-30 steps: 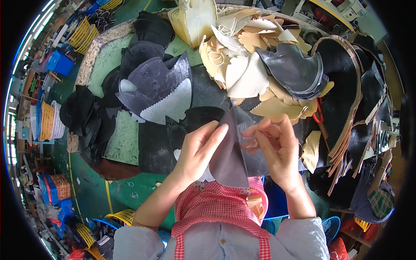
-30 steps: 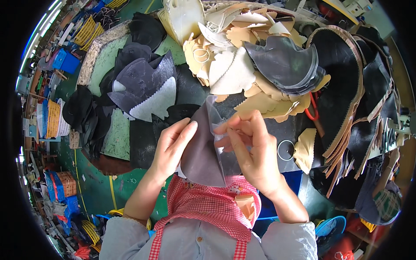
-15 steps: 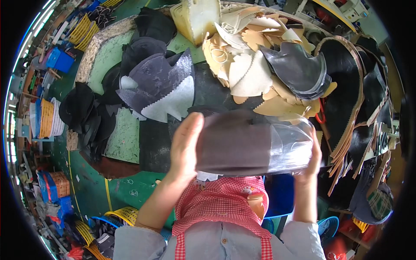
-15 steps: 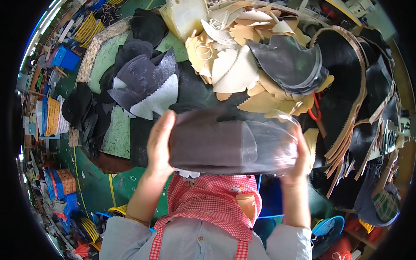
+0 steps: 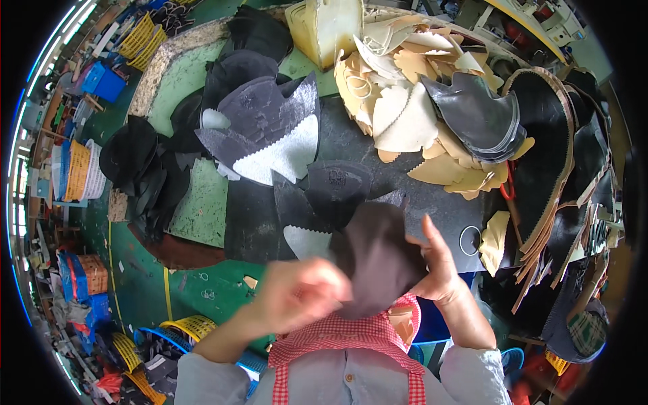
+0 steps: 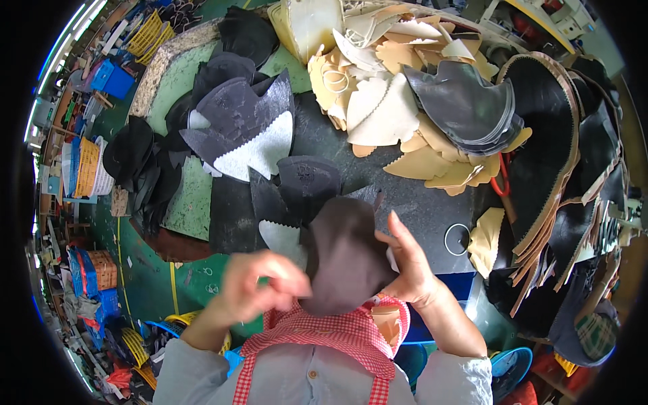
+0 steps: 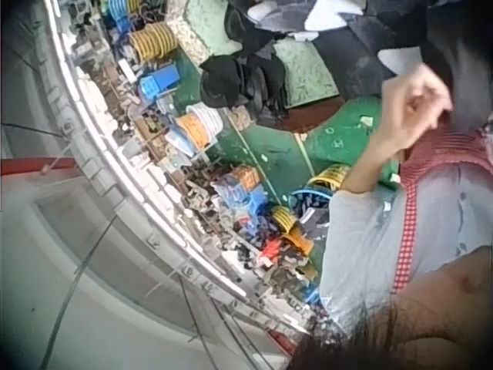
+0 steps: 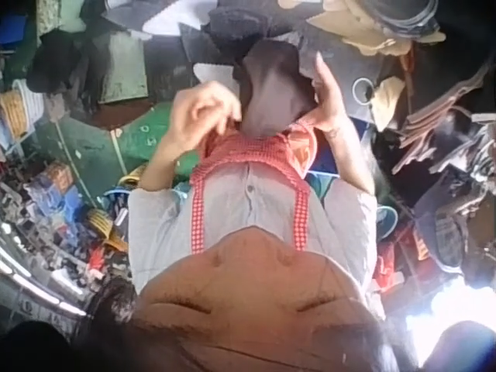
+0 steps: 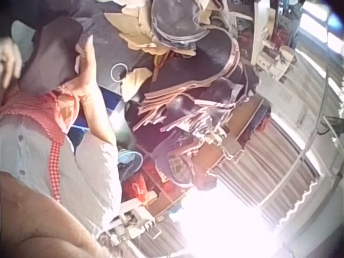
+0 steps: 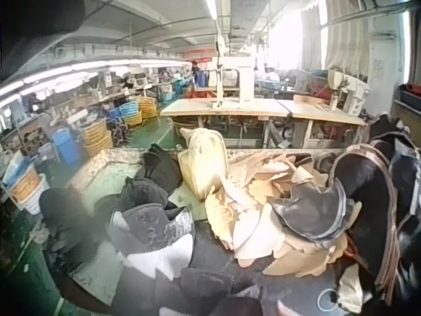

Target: Peeling off protective backings and stacking cut shoe component pieces at a workbench.

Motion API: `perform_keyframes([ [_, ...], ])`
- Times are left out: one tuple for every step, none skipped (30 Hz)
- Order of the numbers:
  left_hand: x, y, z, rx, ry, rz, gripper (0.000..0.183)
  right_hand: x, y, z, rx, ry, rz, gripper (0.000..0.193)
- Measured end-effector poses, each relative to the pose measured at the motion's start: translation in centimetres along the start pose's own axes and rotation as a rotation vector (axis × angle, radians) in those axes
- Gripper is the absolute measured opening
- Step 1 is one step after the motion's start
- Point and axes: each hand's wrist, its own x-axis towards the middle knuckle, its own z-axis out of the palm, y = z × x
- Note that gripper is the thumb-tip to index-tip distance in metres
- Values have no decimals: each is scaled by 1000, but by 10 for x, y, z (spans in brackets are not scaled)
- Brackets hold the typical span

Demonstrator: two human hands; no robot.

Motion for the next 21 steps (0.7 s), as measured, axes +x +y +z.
perform_keyframes([
  [-13, 2, -20, -225, 26, -229, 20, -4, 0, -12, -9, -115, -43, 92],
  [-15, 3, -37, -298, -22, -411, 37, -9, -4, -12, 6, -222, -49, 93],
  [-18, -7, -39, -401, -115, -444, 59, -13, -3, -12, -32, -243, -41, 93],
  [-12, -6, -27, -528, -157, -524, 75, -16, -1, -11, -76, -273, -28, 94],
  [-14, -15, -14, -680, -149, -490, 76, -21, 1, -10, -105, -313, 16, 95],
  [-19, -23, -2, -831, -140, -451, 78, -28, 2, -3, -225, -286, 15, 94],
  [-18, -15, 3, -956, 36, -477, 61, -36, 1, 6, -341, -258, 13, 94],
  [-22, -23, -3, -930, 70, -431, 48, -36, -2, 24, -439, -307, -13, 91],
  [-26, -31, -12, -903, 104, -386, 36, -32, 8, 23, -361, -223, -95, 65],
  [-24, -19, -16, -694, 261, -424, 16, -26, 14, 18, -492, -118, -167, 46],
  [-21, -16, -17, -534, 334, -414, 16, -19, 19, 14, -623, -12, -239, 28],
  [-17, -15, -19, -373, 404, -403, 15, -10, 19, 15, -836, 60, -392, 14],
  [-15, -14, -28, -391, 428, -398, 11, -1, 16, 21, -1067, 111, -545, 16],
  [-12, -13, -38, -321, 444, -371, 11, 3, 12, 29, -1297, 170, -705, 17],
  [-8, -11, -50, -311, 428, -388, 14, 12, 11, 28, -1355, 236, -789, 18],
  [-1, -16, -56, -210, 488, -340, 17, 20, 6, 34, -1460, 278, -892, 18],
  [5, -18, -60, -123, 539, -345, 17, 28, 1, 40, -1562, 314, -998, 18],
  [9, -19, -66, -51, 547, -344, 17, 36, -4, 42, -1611, 335, -986, 19],
  [14, -23, -70, -1, 558, -349, 17, 41, -7, 42, -1614, 336, -986, 19],
  [18, -28, -73, 50, 570, -354, 17, 47, -9, 41, -1649, 364, -999, 19],
  [22, -32, -73, 92, 578, -356, 17, 52, -10, 39, -1684, 392, -1011, 19],
])
